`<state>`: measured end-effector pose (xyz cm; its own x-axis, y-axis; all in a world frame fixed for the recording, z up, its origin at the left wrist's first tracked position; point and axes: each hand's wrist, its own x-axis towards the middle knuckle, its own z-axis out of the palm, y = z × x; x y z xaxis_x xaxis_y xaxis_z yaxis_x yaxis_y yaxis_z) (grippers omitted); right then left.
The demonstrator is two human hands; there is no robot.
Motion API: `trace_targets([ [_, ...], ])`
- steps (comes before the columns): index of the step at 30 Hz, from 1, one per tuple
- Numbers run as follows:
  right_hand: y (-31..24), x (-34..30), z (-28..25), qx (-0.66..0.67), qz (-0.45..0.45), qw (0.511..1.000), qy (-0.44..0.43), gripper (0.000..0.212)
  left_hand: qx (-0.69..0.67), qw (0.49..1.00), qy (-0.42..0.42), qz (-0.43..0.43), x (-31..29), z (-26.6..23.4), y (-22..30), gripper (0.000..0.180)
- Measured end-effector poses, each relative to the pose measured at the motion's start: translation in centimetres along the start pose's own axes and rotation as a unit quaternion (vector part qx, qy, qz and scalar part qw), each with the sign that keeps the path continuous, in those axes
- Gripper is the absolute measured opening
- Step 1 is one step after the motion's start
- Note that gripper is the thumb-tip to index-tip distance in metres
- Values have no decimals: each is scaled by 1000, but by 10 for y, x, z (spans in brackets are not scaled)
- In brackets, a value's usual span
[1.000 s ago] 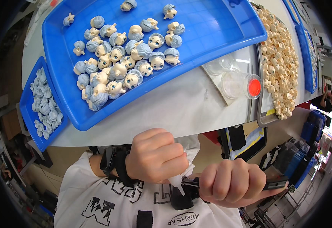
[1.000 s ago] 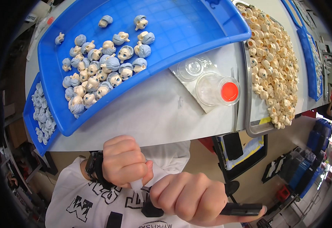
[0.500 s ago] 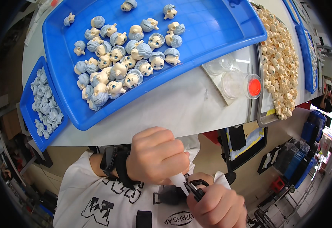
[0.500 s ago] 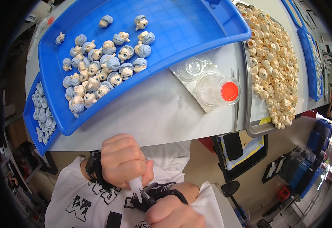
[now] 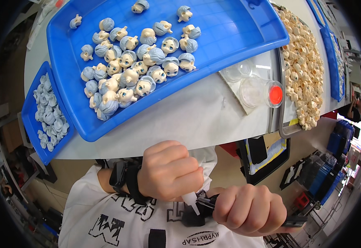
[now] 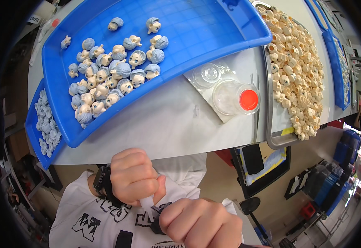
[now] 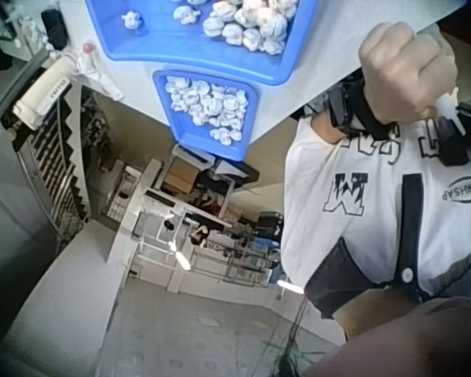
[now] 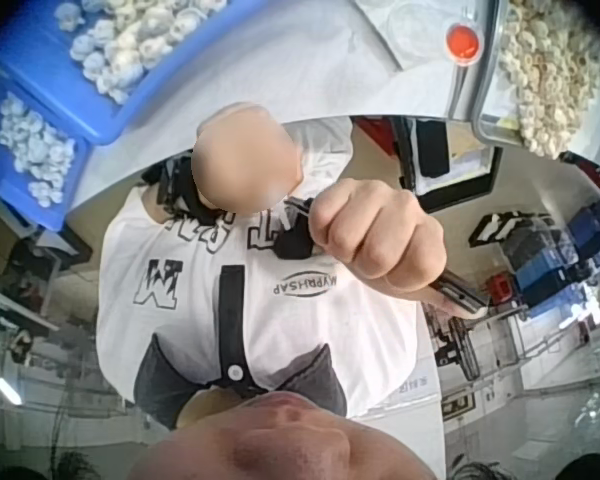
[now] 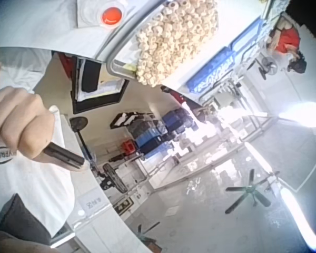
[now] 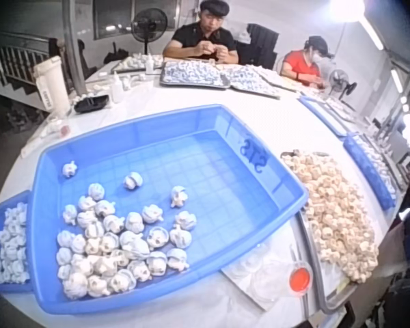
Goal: The person uses a small squeeze bottle to apply a white substance to the tip of a metal tool. They then use the tool to manipulate the substance on small doll heads arranged on a blue tray. The person handles the doll heads one at a time, applying the substance to specific areas before placing them back on the tray.
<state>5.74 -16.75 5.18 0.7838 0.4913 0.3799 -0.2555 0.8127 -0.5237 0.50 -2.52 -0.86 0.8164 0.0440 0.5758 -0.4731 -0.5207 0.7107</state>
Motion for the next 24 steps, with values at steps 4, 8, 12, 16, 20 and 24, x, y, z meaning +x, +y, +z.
trace_targets([
  [4, -3, 2, -2, 31, 46, 998, 21, 60, -5, 1000, -10, 7, -1, -2, 0, 26],
  [8, -5, 4, -5, 41, 78, 995, 46, 62, -6, 1000, -20, 9, -1, -2, 0, 26],
  [12, -2, -1, -3, 21, 42, 996, 74, 59, -5, 1000, -17, 9, -2, -2, -2, 26],
  [16, 16, -18, -4, -16, -130, 991, -22, 51, -2, 1000, 2, -22, -1, -2, -3, 27],
  [20, 17, -5, 2, -106, -189, 962, -165, 36, -24, 999, 15, -33, 5, -1, 3, 26],
  [24, 18, 2, 4, -83, -175, 966, -172, 33, -35, 999, 22, -25, 6, 0, 3, 26],
])
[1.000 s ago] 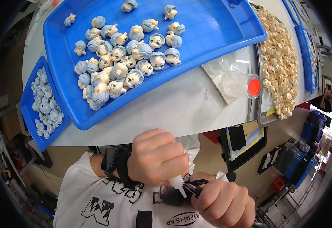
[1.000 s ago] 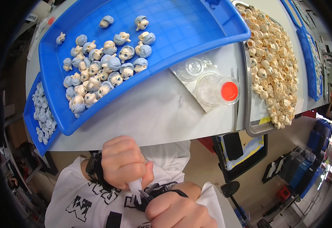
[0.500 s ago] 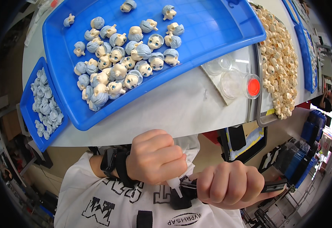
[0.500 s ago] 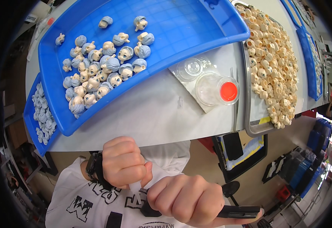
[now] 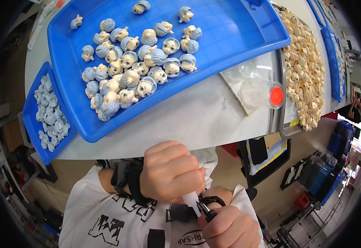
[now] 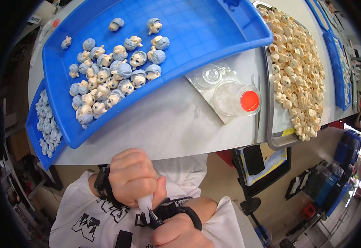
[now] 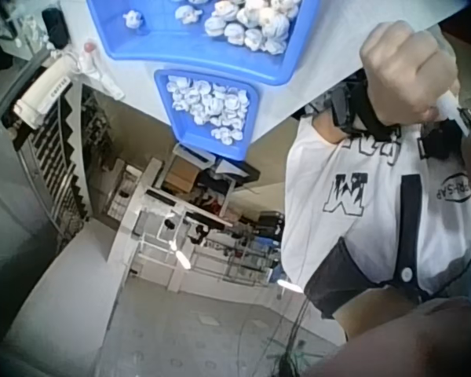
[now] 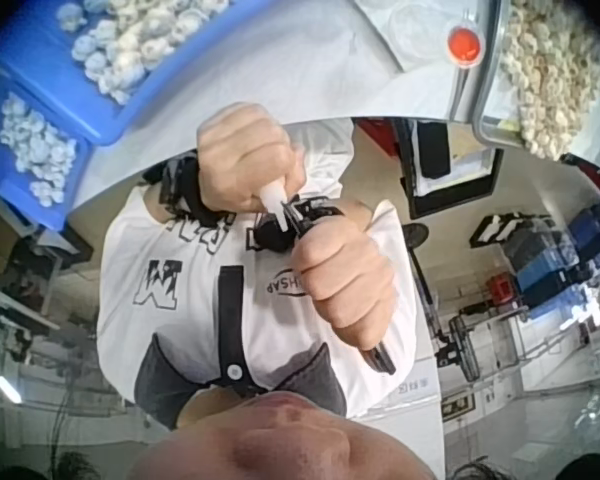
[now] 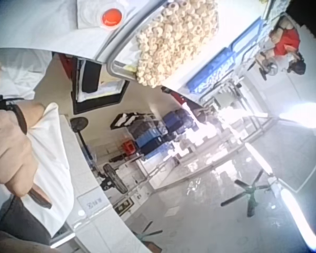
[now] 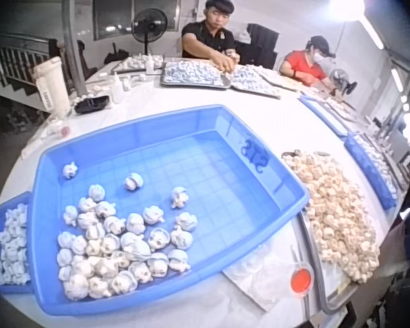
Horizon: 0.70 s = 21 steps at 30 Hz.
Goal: The person uses a small squeeze bottle to apply a white substance to the tip of a metal tool. They then use the tool to manipulate the substance on small doll heads arranged on a blue tray. The person handles the doll heads one at a time, applying the substance to specific areas before placing them back on the tray.
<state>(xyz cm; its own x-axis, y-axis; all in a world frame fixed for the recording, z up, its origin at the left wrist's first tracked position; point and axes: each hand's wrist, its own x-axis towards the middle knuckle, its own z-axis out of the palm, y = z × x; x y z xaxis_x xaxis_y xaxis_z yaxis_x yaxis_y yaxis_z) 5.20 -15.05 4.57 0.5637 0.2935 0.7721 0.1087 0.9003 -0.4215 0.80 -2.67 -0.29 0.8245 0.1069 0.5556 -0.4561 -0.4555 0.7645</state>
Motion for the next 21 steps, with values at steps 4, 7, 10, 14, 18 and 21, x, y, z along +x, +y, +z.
trace_targets([
  [4, -7, -6, -1, 65, 96, 986, 116, 43, 11, 1000, 9, -4, -9, -3, -3, 26],
  [7, -9, -3, 6, 76, 108, 969, 206, 53, 11, 1000, 12, 6, -10, 2, -4, 19],
  [10, -15, -4, 7, 87, 136, 952, 259, 55, 12, 1000, 10, 14, -9, 1, -4, 20],
  [14, -22, -4, 3, 92, 196, 938, 272, 57, 19, 1000, -1, 21, -10, 0, -4, 21],
  [18, -18, -1, -2, 101, 232, 929, 269, 58, 13, 999, -20, 34, -11, -5, -7, 23],
  [21, -18, 1, -3, 95, 237, 929, 267, 57, 16, 999, -16, 38, -12, -3, -10, 20],
])
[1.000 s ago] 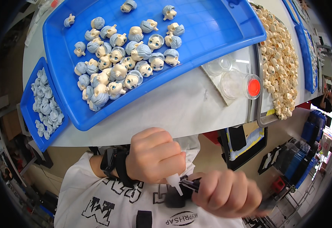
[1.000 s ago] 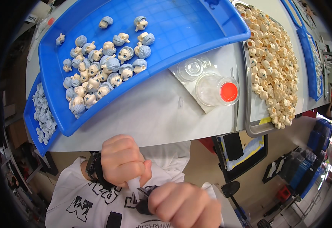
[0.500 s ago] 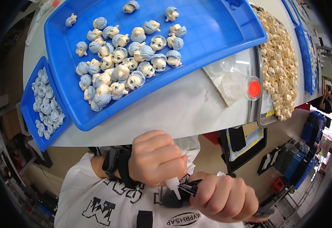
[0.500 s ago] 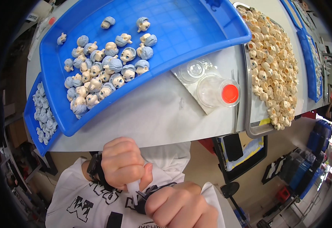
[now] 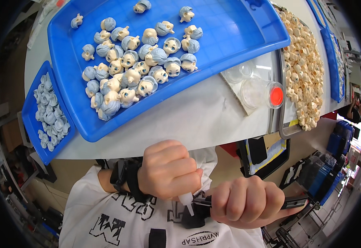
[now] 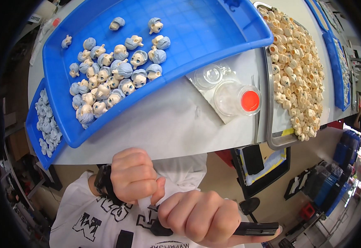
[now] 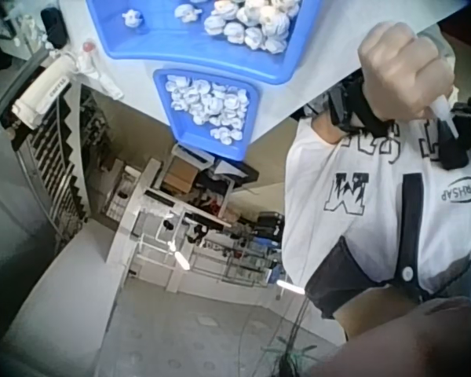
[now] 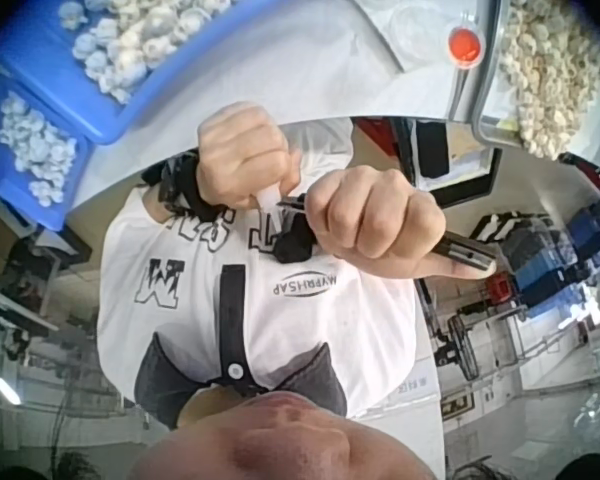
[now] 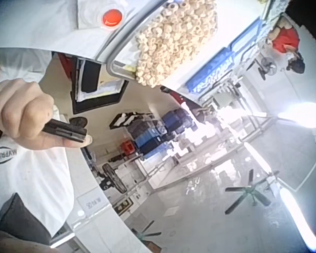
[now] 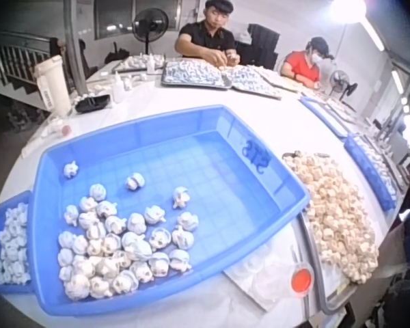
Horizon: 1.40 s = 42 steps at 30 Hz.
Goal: The person uses a small squeeze bottle to apply a white substance to the tip of a metal tool. They then use the tool to manipulate the substance on small doll heads arranged on a blue tray. The person handles the doll heads one at a time, applying the substance to specific areas before placing them back on the tray.
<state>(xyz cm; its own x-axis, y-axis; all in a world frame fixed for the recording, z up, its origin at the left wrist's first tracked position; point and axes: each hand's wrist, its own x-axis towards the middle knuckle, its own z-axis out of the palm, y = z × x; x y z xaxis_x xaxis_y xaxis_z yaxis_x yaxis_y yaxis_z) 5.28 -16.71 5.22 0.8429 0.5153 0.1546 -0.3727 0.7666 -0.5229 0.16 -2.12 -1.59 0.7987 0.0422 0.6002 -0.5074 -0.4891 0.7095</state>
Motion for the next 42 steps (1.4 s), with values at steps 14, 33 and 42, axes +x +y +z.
trace_targets([
  [14, 20, 0, 1, -108, -243, 939, -217, 31, 11, 997, 22, -78, 10, 1, 8, 20],
  [33, 26, 8, -9, 103, -247, 945, -188, 33, -107, 989, 33, -97, 13, 8, 14, 19],
  [42, 26, 1, 12, -35, -287, 954, -76, 37, -174, 977, 35, -120, 16, 11, 14, 20],
])
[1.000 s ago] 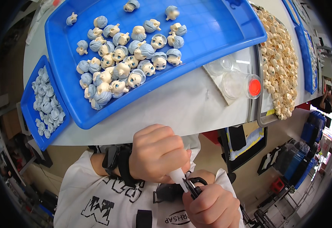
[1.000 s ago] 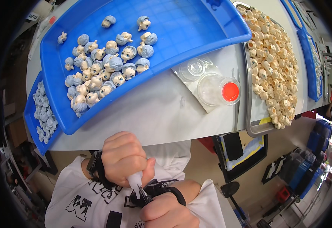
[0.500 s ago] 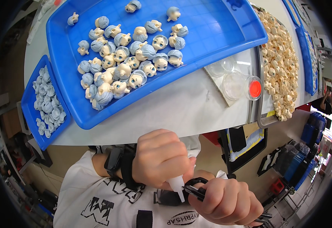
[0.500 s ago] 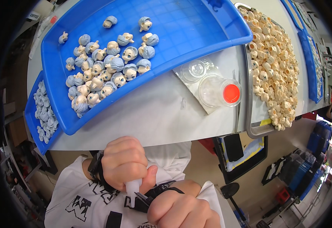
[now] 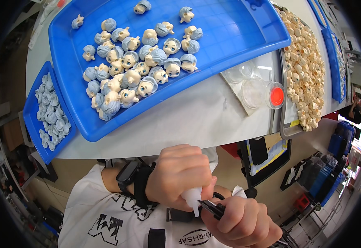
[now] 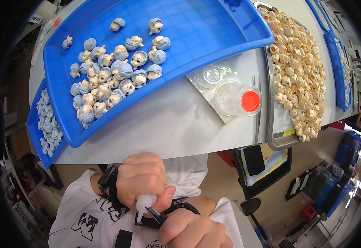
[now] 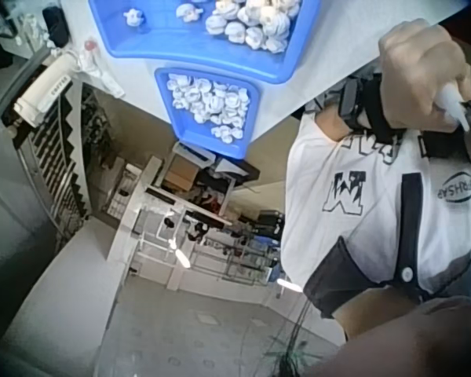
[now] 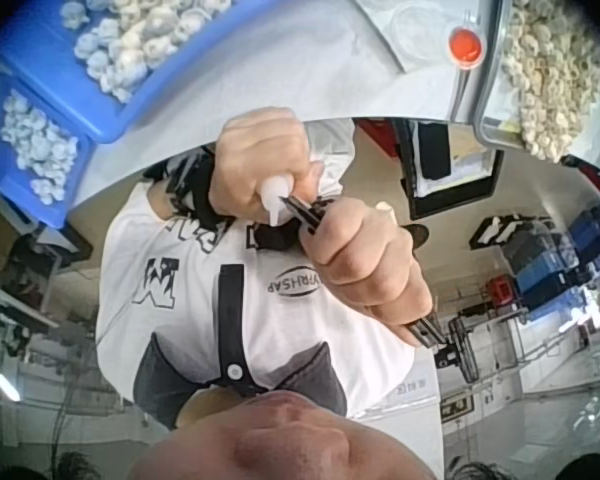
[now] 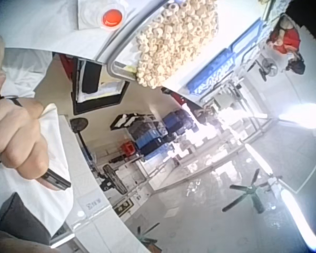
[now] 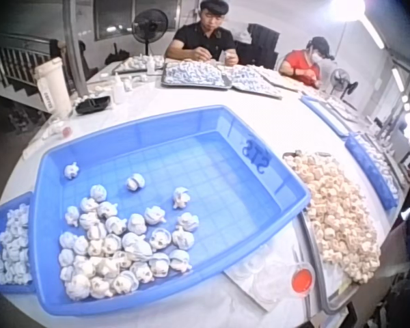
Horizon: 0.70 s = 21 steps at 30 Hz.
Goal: The person uses a small squeeze bottle to apply a white substance to the tip of a metal tool. They then use the tool to manipulate the substance on small doll heads arranged on a blue tray. The person handles the doll heads one at a time, applying the substance to specific areas before placing them back on the tray.
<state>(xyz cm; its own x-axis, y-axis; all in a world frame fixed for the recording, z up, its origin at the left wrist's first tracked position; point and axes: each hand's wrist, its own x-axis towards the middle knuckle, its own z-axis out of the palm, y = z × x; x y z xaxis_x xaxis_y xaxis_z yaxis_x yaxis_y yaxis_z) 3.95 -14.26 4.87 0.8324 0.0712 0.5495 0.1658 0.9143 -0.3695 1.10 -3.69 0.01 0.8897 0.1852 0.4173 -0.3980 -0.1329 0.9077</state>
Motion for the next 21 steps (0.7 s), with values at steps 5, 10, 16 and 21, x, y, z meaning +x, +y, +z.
trace_targets([
  [5, 0, 0, -1, 5, -1, 1000, -25, 38, -26, 1000, 3, -6, 0, 1, 1, 20],
  [10, 4, 0, -6, 4, 1, 998, -57, 37, -67, 997, -12, -21, -2, 1, -1, 20],
  [16, -16, -7, -21, 15, 49, 987, -152, 33, -106, 993, -21, -43, 0, 2, 2, 20],
  [21, 0, 1, -16, 4, 8, 990, -141, 30, -109, 993, -17, -48, -3, 2, 0, 20],
])
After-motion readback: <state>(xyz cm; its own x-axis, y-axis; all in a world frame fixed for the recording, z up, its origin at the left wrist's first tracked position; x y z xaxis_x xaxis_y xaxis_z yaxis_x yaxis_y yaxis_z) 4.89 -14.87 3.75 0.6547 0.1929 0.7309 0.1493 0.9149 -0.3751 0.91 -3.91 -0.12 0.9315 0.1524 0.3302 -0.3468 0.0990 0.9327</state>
